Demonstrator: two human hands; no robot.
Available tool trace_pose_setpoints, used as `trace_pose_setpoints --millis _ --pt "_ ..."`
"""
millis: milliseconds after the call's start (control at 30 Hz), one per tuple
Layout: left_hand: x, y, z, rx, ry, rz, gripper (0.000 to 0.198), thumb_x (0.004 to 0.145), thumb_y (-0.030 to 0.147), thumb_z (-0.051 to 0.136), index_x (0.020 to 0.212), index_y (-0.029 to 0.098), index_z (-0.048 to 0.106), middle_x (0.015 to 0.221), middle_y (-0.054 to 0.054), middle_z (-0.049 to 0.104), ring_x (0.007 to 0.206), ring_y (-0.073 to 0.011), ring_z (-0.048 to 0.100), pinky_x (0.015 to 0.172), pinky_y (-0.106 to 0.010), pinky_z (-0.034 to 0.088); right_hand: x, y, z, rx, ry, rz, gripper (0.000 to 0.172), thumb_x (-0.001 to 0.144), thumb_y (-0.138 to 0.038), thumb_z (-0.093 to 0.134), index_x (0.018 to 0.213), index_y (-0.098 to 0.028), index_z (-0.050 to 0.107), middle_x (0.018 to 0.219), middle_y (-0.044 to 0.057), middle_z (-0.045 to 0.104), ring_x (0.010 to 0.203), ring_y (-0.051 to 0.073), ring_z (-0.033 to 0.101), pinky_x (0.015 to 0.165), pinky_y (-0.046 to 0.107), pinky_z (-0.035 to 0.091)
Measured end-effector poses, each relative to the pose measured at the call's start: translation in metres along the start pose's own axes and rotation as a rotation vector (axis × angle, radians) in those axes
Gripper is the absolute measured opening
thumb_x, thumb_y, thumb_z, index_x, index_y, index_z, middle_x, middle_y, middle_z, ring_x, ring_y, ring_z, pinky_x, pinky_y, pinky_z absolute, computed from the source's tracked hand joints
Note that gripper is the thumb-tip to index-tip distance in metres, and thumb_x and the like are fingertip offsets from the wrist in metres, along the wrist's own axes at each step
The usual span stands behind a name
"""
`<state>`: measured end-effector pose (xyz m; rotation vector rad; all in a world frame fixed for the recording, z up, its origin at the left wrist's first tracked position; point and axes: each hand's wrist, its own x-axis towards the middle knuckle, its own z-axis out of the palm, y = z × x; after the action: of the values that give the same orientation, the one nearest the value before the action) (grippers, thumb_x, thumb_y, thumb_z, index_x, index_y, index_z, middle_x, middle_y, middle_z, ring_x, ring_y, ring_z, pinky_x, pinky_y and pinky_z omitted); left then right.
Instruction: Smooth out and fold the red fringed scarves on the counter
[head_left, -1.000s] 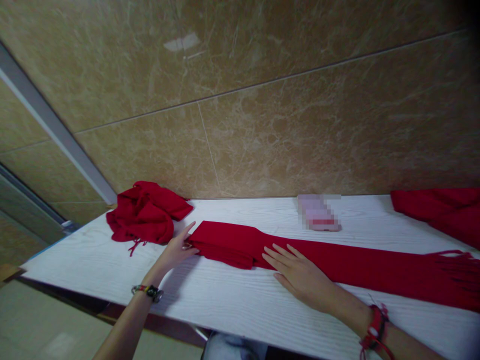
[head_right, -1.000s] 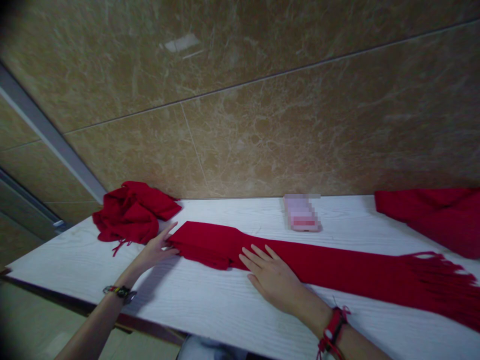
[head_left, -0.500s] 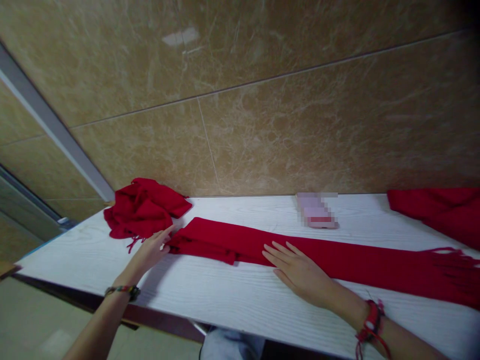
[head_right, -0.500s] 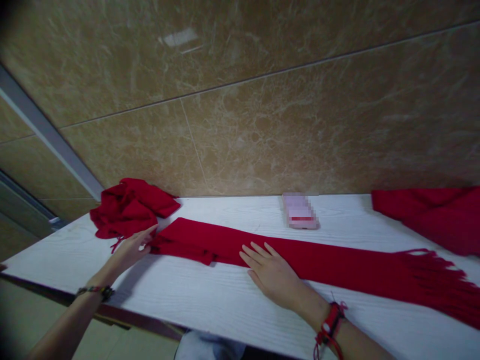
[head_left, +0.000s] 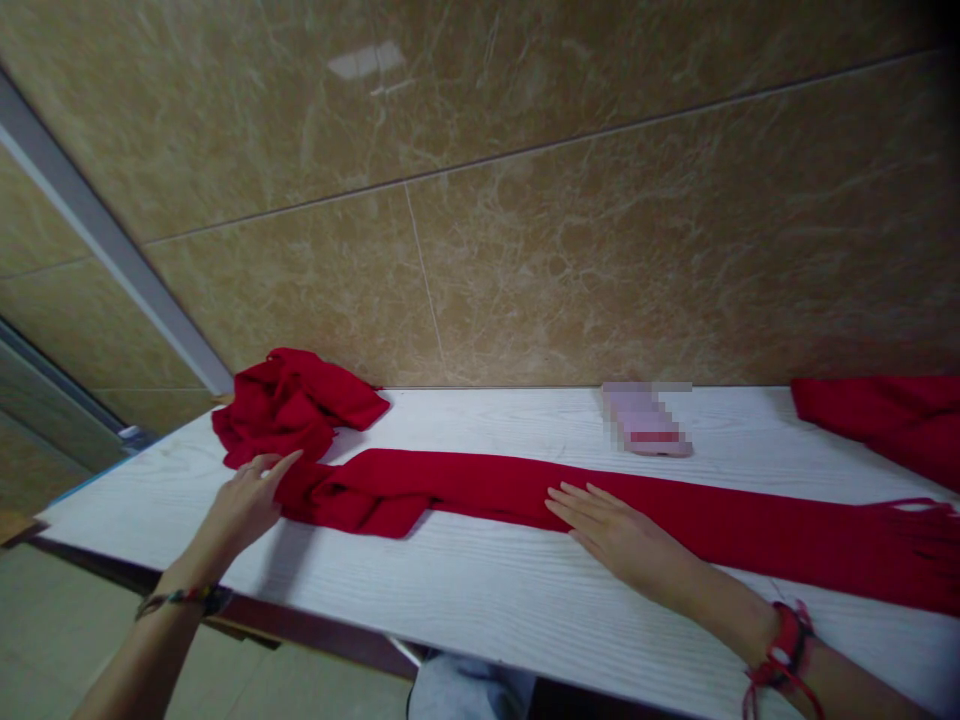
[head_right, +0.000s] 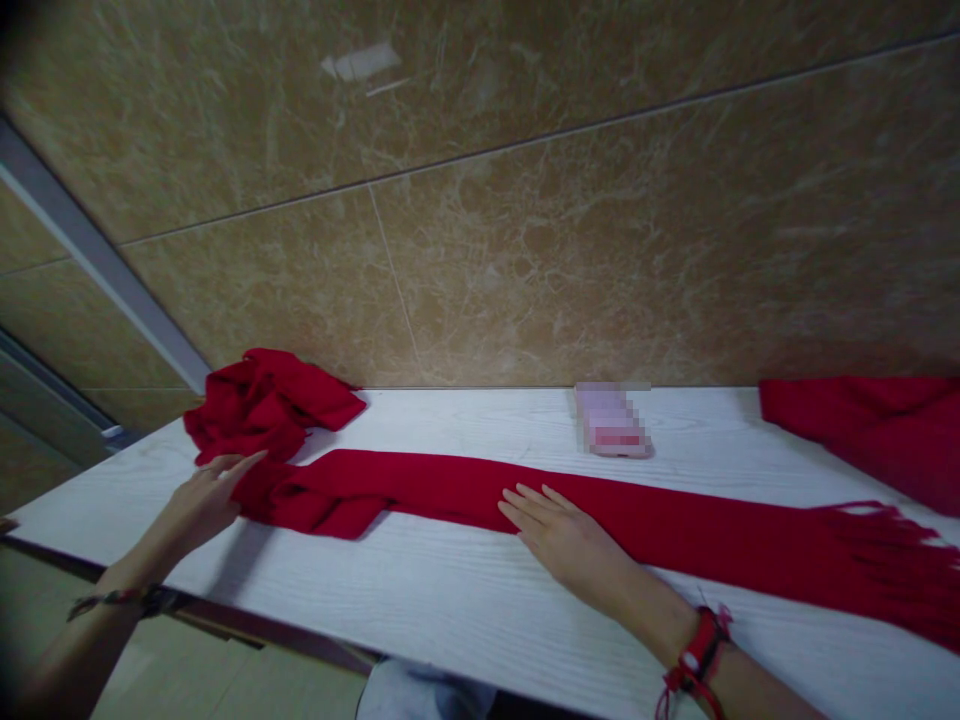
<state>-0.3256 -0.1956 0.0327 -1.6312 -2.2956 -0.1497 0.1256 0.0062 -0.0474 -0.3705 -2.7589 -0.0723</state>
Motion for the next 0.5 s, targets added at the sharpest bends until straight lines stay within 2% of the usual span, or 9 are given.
trace_pose_setpoints --millis 67,133,233,300,400,500 --pt "0.003 0.037 -0.008 -0.029 -0.027 0.123 0.066 0.062 0.014 0.046 0.127 0.017 0.038 0.131 -0.011 0.038 0.120 -0.0330 0.033 0.096 -0.043 0.032 -0.007 0.009 0.003 -0.029 0.029 -0.033 0.048 0.083 -0.006 0.027 0.129 -0.017 0.040 0.131 0.007 0.043 0.121 0.017 0.037 0.099 0.037 0.036" --pt "0.006 0.077 -0.016 -0.150 -0.127 0.295 0.064 0.072 0.023 0.045 0.133 0.021 0.029 0.142 -0.009 0.023 0.127 -0.0284 0.024 0.101 -0.040 0.027 -0.017 0.017 0.001 -0.048 0.023 -0.037 0.055 0.079 0.000 0.024 0.130 -0.018 0.038 0.132 0.006 0.043 0.121 0.016 0.038 0.098 0.036 0.038" --pt "0.014 0.136 -0.022 -0.200 -0.243 0.449 0.068 0.077 0.040 0.049 0.136 0.023 0.021 0.145 -0.009 0.013 0.131 -0.0292 0.013 0.103 -0.044 0.021 -0.036 0.029 -0.009 -0.067 -0.036 0.057 0.062 0.074 0.003 0.023 0.129 -0.019 0.039 0.131 0.006 0.044 0.117 0.018 0.043 0.094 0.036 0.043" --pt "0.021 0.168 -0.020 -0.200 -0.283 0.560 0.072 0.074 0.043 0.053 0.136 0.025 0.020 0.145 -0.009 0.015 0.132 -0.0287 0.010 0.104 -0.047 0.015 -0.055 0.039 -0.018 -0.069 -0.080 0.144 0.065 0.070 0.003 0.024 0.129 -0.020 0.040 0.130 0.005 0.044 0.115 0.019 0.045 0.091 0.036 0.045" --pt "0.031 0.207 -0.012 -0.201 -0.281 0.717 0.065 0.075 0.036 0.052 0.134 0.026 0.025 0.142 -0.007 0.027 0.131 -0.0247 0.016 0.106 -0.046 0.011 -0.092 0.056 -0.030 -0.076 -0.120 0.253 0.066 0.069 0.002 0.026 0.129 -0.020 0.041 0.131 0.004 0.043 0.116 0.019 0.044 0.091 0.035 0.045" --pt "0.040 0.237 -0.002 -0.222 -0.262 0.802 0.057 0.078 0.029 0.049 0.131 0.023 0.033 0.138 -0.007 0.035 0.126 -0.0221 0.029 0.105 -0.039 0.021 -0.132 0.075 -0.043 -0.124 -0.142 0.363 0.061 0.071 -0.001 0.027 0.127 -0.019 0.044 0.131 0.006 0.043 0.116 0.019 0.044 0.091 0.035 0.045"
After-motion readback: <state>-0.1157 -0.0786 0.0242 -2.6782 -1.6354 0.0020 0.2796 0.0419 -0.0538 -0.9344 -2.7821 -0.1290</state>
